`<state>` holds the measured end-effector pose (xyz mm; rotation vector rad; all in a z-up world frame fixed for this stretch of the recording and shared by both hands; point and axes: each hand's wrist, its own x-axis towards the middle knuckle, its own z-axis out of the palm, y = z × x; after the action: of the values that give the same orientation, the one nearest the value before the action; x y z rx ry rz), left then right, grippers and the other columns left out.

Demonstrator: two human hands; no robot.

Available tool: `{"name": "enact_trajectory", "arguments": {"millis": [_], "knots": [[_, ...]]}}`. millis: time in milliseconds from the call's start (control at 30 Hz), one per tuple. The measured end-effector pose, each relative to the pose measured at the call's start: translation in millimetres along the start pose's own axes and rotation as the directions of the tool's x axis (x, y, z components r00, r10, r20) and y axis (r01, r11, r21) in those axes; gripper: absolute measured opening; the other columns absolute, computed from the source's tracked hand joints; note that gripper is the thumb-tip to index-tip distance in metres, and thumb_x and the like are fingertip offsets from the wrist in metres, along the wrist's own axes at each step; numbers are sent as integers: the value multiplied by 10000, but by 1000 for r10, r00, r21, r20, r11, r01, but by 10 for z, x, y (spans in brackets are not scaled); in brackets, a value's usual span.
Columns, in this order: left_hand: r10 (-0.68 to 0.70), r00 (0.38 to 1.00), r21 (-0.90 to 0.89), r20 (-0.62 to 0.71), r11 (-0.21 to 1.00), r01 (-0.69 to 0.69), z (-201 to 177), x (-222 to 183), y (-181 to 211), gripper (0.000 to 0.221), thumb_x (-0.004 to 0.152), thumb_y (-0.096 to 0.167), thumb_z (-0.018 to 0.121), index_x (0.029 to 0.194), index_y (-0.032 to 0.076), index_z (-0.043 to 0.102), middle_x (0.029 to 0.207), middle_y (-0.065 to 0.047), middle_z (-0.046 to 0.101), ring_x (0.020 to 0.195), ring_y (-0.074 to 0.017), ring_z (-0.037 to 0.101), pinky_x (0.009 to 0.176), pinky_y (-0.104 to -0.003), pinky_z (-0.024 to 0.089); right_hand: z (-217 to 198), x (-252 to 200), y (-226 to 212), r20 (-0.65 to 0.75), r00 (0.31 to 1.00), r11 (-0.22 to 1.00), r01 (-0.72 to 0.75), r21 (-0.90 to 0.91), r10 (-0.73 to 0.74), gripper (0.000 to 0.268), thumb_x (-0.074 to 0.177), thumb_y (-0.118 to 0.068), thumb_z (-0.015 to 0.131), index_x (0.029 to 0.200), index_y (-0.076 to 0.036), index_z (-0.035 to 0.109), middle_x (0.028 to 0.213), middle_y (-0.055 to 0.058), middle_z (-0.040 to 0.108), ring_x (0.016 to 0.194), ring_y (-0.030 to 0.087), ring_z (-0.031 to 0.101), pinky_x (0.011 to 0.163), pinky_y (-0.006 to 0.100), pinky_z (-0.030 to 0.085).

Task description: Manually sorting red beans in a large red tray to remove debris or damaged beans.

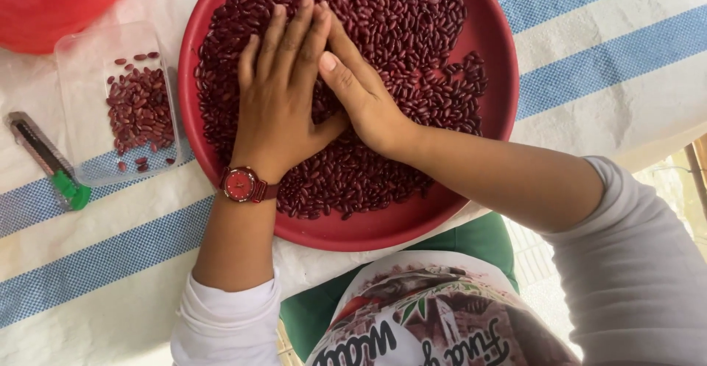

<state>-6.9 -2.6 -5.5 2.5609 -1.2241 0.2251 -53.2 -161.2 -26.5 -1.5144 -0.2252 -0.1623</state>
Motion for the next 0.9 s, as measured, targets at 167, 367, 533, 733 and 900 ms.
{"name": "enact_trajectory", "arguments": {"millis": [167, 367, 533, 733, 900], "knots": [[-64, 998, 60, -23, 996, 65, 14, 8, -19, 922, 986, 492, 768, 1651, 107, 260, 1715, -80, 246, 1588, -314, 222, 1240, -559, 285, 20, -75, -19, 82, 994, 998, 66, 23, -67, 719, 1169, -450, 398, 1670, -120, 4, 1792, 92, -42, 1708, 221, -25, 1466, 434, 36], [-112, 988, 25, -108, 993, 115, 59, 5, -49, 677, 957, 290, 665, 1547, 48, 437, 1625, -88, 404, 1515, -343, 301, 1182, -584, 295, 87, -120, -29, 143, 984, 972, 133, -194, -106, 748, 1160, -469, 371, 1659, -58, -7, 1783, 157, 0, 1709, 276, 37, 1464, 431, 80], [-106, 974, 4, -202, 994, 109, 62, 7, -116, 426, 1060, 210, 558, 1473, 109, 535, 1555, -93, 504, 1468, -347, 383, 1132, -555, 346, 149, -206, -76, 203, 976, 898, 160, -411, -81, 755, 1152, -479, 361, 1652, -34, 13, 1763, 199, -4, 1688, 347, -8, 1439, 487, 35], [-93, 975, -60, -203, 995, 82, 47, 10, -164, 468, 1018, 331, 715, 1407, 112, 577, 1538, -113, 501, 1453, -384, 372, 1137, -594, 333, 151, -317, -111, 253, 966, 859, 173, -482, -53, 721, 1161, -421, 436, 1659, -58, 60, 1752, 227, -17, 1675, 381, -29, 1420, 536, 39], [-95, 980, -35, -172, 995, 91, 46, 19, -188, 618, 834, 76, 860, 1383, 131, 581, 1530, -103, 503, 1446, -378, 368, 1144, -601, 330, 54, -359, -259, 340, 940, 846, 195, -497, -17, 758, 1138, -273, 579, 1649, -50, 65, 1734, 271, -1, 1656, 412, -8, 1395, 533, 57]]}}
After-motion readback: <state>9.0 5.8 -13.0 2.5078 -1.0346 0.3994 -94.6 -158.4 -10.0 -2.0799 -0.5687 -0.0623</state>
